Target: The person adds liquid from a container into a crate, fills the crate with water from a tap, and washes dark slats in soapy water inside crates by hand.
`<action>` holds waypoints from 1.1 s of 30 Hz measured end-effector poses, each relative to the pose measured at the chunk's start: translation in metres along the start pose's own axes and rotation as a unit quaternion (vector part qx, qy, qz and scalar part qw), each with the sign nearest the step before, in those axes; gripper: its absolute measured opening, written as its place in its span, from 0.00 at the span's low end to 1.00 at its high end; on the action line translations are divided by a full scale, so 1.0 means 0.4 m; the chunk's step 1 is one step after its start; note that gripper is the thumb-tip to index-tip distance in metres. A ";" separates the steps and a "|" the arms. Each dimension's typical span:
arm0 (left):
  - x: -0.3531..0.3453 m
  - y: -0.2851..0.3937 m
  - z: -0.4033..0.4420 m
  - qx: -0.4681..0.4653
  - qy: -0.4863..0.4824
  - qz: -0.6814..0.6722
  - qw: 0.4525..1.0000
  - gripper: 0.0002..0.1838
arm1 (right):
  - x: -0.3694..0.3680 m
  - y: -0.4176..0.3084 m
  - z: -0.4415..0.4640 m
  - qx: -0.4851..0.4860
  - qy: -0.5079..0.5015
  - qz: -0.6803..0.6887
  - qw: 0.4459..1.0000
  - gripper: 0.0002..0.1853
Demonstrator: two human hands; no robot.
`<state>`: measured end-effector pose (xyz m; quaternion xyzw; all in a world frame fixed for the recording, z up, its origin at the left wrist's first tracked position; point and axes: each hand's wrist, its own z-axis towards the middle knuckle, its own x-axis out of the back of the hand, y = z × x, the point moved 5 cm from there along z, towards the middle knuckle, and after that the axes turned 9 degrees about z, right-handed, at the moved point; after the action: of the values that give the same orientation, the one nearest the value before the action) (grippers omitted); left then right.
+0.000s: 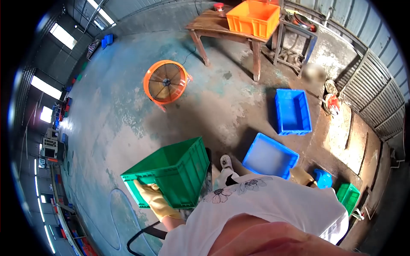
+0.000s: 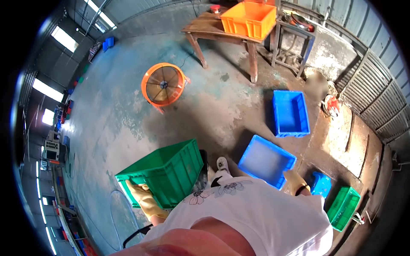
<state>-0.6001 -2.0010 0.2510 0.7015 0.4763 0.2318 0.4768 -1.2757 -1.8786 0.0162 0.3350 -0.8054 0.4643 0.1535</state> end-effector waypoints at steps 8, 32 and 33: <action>-0.266 0.140 0.133 -0.074 -0.027 0.039 0.996 0.26 | 0.262 -0.584 0.458 0.011 0.103 0.075 0.992 0.18; -1.104 0.085 0.121 -0.024 -0.032 0.064 0.997 0.28 | 1.388 -0.868 1.242 0.281 0.569 -0.257 0.728 0.36; -1.139 0.075 0.118 -0.030 -0.032 0.062 0.997 0.27 | 1.425 -0.849 1.303 0.259 0.531 -0.301 0.749 0.36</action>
<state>-0.7501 -2.4301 0.3159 0.7219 0.4090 0.2532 0.4974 -1.4260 -2.6654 0.2814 0.2862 -0.3010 0.6877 0.5955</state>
